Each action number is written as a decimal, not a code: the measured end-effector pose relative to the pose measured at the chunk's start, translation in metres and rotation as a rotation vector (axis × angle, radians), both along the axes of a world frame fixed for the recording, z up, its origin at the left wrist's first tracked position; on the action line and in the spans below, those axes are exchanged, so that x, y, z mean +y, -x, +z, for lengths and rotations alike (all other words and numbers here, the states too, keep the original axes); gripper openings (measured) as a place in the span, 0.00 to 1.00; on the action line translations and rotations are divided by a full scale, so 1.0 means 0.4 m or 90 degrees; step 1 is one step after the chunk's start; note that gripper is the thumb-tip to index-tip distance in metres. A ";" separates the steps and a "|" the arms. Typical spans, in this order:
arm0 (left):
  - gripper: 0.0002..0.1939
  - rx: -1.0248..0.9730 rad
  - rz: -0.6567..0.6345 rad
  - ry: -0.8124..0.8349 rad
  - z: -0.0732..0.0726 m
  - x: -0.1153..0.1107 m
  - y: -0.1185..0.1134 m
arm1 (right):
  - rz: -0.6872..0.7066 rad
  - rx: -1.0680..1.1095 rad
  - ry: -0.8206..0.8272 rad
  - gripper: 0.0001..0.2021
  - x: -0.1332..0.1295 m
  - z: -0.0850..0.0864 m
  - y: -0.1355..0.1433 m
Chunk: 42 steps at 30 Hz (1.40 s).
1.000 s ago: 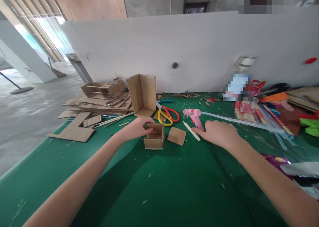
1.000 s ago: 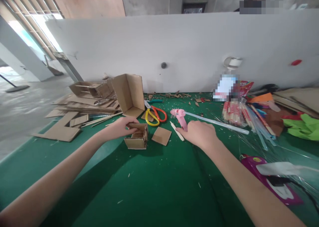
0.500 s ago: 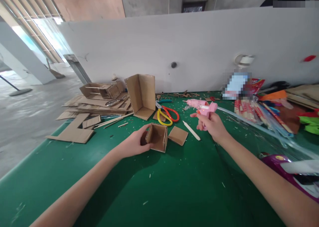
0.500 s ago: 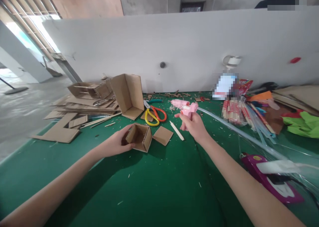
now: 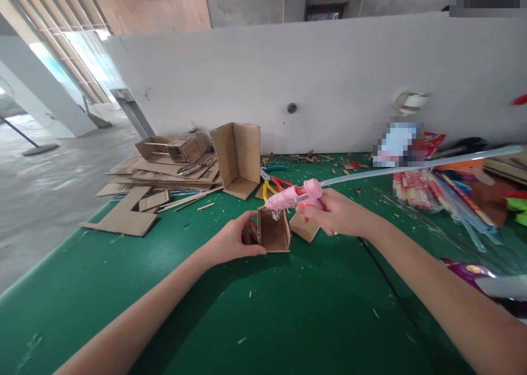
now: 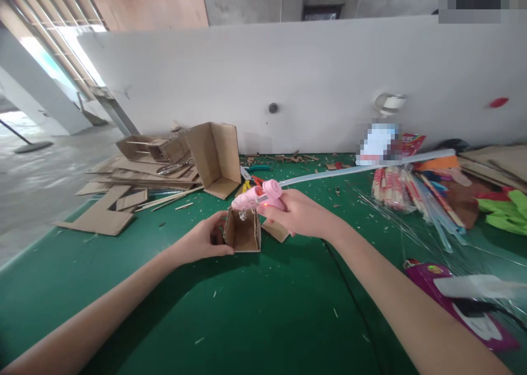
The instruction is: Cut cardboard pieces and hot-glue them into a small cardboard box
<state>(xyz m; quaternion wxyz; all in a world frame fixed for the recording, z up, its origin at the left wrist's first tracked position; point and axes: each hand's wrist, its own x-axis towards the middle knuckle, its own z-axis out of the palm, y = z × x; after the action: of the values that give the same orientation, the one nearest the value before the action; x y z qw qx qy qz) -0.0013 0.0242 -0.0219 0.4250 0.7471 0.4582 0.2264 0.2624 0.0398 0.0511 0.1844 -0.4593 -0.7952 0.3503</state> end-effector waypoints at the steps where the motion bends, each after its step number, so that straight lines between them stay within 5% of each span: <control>1: 0.41 0.009 0.006 -0.006 0.002 -0.001 -0.001 | 0.001 -0.017 -0.017 0.20 -0.001 0.002 0.007; 23: 0.41 0.112 0.050 -0.068 0.008 -0.014 -0.018 | 0.045 -0.058 -0.108 0.17 -0.007 0.007 0.017; 42: 0.41 0.105 0.033 -0.064 0.013 -0.015 -0.016 | 0.033 -0.109 -0.089 0.20 -0.016 0.022 0.012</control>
<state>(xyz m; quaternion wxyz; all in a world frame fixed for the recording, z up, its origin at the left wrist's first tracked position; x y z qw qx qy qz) 0.0050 0.0182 -0.0167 0.3414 0.7717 0.4989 0.1975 0.2576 0.0333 0.0600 0.1381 -0.4526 -0.8424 0.2578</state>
